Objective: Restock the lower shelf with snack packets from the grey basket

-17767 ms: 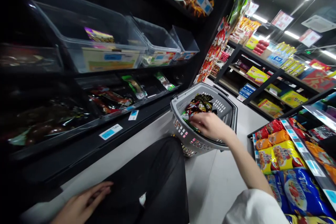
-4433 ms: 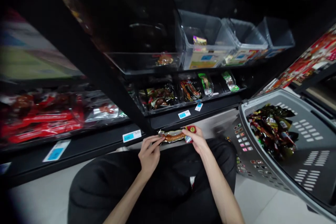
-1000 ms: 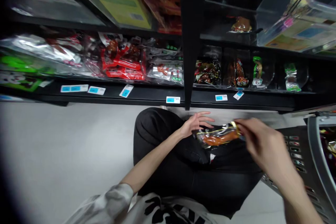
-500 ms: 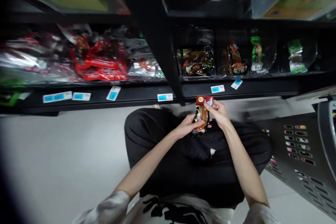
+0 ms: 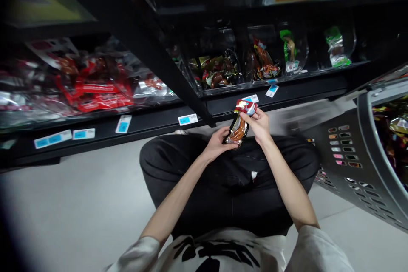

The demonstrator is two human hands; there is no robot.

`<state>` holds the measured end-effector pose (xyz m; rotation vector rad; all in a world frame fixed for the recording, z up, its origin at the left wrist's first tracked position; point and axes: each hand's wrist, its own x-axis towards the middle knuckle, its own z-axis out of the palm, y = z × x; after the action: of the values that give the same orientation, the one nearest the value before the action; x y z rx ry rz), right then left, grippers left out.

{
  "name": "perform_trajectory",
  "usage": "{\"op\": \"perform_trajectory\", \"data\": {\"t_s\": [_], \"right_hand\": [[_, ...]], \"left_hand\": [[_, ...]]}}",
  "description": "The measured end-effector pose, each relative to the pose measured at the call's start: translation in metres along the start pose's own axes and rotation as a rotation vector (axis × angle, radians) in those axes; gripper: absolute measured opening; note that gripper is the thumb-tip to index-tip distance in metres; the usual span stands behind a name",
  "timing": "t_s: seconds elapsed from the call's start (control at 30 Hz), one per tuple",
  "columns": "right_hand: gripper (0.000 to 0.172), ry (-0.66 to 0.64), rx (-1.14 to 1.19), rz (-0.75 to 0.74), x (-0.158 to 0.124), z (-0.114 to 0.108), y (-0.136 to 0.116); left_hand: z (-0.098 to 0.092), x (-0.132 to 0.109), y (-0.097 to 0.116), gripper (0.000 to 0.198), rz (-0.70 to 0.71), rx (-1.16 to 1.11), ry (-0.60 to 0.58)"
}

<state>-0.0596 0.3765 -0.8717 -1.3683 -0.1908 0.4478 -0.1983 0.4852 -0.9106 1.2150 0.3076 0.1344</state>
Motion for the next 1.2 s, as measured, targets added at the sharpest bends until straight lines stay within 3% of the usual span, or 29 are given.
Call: {"op": "perform_trajectory", "data": {"t_s": [0.13, 0.33, 0.7, 1.03, 1.2], "right_hand": [[0.044, 0.042, 0.033, 0.018, 0.001, -0.004, 0.002], [0.046, -0.064, 0.039, -0.064, -0.006, -0.002, 0.001], [0.043, -0.077, 0.010, -0.094, -0.006, -0.003, 0.006], [0.043, -0.021, -0.034, -0.134, -0.007, -0.002, 0.009], [0.046, -0.078, -0.008, -0.112, -0.007, 0.001, 0.006]], "left_hand": [[-0.002, 0.000, 0.000, 0.071, -0.025, -0.009, -0.025], [0.000, -0.009, 0.004, 0.053, -0.034, 0.165, -0.149], [-0.001, -0.006, 0.001, 0.045, 0.068, 0.425, -0.035], [-0.003, -0.006, -0.005, 0.045, 0.063, 0.458, -0.017], [-0.002, -0.005, -0.002, 0.046, 0.117, 0.493, -0.004]]}}
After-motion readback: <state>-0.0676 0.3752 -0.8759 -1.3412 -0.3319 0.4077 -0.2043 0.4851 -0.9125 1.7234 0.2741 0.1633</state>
